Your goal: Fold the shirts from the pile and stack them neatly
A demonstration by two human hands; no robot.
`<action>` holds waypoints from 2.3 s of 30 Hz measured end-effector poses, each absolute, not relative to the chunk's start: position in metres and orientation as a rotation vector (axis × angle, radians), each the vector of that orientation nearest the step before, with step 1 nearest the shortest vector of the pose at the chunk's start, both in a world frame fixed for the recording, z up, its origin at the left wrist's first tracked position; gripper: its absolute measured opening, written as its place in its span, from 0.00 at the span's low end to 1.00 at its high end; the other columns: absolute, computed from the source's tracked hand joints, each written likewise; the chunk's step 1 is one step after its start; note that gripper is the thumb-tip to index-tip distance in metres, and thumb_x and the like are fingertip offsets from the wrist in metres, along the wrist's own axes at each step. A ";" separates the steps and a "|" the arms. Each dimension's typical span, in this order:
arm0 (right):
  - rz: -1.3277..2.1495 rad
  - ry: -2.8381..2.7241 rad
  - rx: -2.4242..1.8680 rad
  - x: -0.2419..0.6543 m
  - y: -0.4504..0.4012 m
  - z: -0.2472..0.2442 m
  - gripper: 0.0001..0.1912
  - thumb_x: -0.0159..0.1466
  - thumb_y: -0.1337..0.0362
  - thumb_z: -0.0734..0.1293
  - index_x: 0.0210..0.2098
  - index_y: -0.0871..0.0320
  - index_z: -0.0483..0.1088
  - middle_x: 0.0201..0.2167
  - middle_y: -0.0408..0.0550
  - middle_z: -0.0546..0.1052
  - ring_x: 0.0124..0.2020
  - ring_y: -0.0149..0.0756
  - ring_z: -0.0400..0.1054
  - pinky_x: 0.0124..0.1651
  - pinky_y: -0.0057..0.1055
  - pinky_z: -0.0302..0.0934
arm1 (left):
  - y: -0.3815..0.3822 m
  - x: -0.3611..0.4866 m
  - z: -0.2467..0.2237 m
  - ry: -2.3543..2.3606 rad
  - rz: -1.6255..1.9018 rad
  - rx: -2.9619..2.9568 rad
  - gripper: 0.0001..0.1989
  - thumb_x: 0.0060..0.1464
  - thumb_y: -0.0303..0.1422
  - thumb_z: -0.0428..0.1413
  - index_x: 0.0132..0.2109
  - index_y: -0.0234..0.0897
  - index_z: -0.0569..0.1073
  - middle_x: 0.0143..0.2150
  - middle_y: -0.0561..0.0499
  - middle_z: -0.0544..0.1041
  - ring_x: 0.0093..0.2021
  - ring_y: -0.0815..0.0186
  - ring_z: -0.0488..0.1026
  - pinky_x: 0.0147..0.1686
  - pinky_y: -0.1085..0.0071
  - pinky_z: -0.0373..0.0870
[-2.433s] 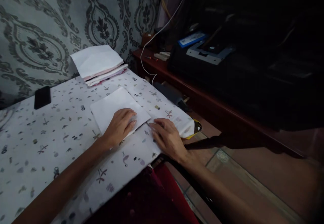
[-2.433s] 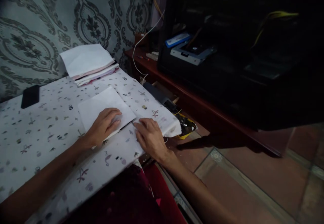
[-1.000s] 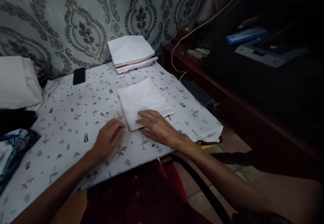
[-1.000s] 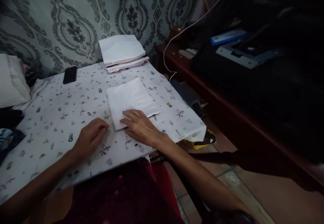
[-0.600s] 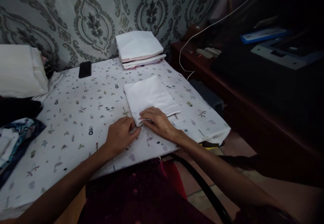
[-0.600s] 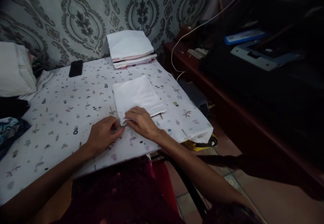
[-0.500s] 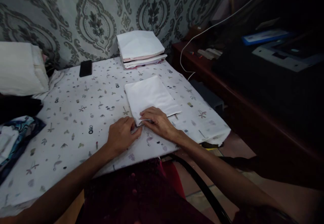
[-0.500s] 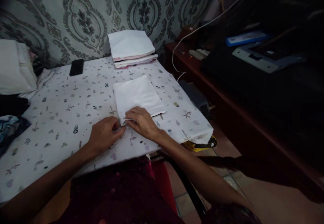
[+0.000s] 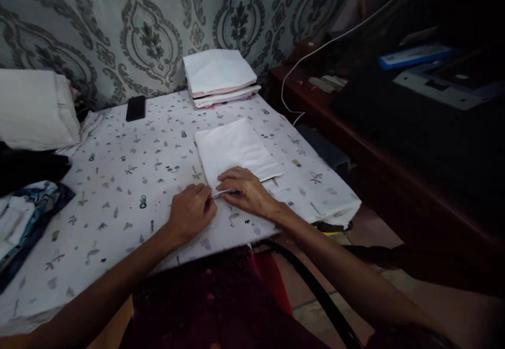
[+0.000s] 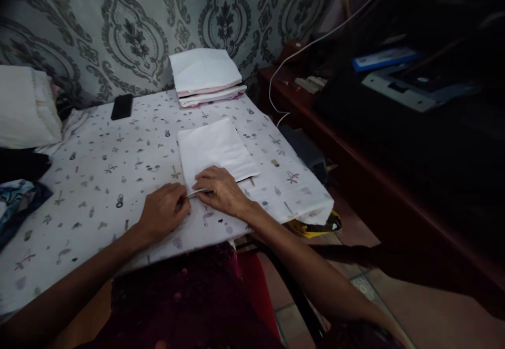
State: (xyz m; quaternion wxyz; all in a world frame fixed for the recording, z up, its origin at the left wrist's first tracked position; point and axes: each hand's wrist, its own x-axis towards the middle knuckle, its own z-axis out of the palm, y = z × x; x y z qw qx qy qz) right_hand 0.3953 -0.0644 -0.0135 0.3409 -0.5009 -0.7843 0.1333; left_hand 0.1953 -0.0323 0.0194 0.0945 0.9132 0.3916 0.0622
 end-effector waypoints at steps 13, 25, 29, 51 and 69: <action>0.252 -2.126 -1.224 0.377 -0.069 0.002 0.08 0.67 0.66 0.65 0.42 0.57 0.76 0.44 0.52 0.77 0.49 0.43 0.70 0.54 0.46 0.63 | 0.073 0.211 0.021 0.862 0.492 2.664 0.07 0.60 0.29 0.48 0.39 0.39 0.70 0.40 0.47 0.72 0.44 0.58 0.67 0.47 0.61 0.64; 0.145 -2.018 -1.590 0.421 -0.035 0.017 0.18 0.71 0.61 0.59 0.56 0.60 0.71 0.61 0.62 0.70 0.63 0.48 0.63 0.63 0.50 0.59 | 0.190 0.240 0.015 1.009 0.462 2.151 0.03 0.47 0.32 0.56 0.29 0.37 0.72 0.25 0.55 0.70 0.29 0.65 0.66 0.33 0.70 0.61; 0.186 -1.942 -1.956 0.444 0.001 0.013 0.26 0.71 0.58 0.59 0.63 0.65 0.64 0.69 0.66 0.58 0.70 0.53 0.50 0.68 0.55 0.48 | 0.190 0.242 0.013 0.953 0.498 2.068 0.04 0.44 0.31 0.57 0.28 0.37 0.69 0.24 0.56 0.69 0.28 0.68 0.65 0.32 0.71 0.62; 0.601 -1.372 -2.341 0.493 0.057 0.035 0.17 0.61 0.58 0.68 0.46 0.62 0.74 0.45 0.58 0.78 0.45 0.48 0.73 0.43 0.35 0.65 | 0.061 0.205 0.040 1.047 0.432 0.915 0.25 0.45 0.38 0.69 0.46 0.36 0.68 0.43 0.40 0.79 0.44 0.56 0.78 0.39 0.62 0.77; 0.966 -0.726 -1.809 0.464 0.010 0.044 0.17 0.57 0.62 0.70 0.46 0.58 0.71 0.45 0.57 0.80 0.46 0.48 0.76 0.43 0.39 0.73 | 0.052 0.223 0.055 0.913 0.418 0.897 0.40 0.36 0.20 0.64 0.59 0.41 0.67 0.53 0.42 0.77 0.43 0.55 0.77 0.33 0.65 0.79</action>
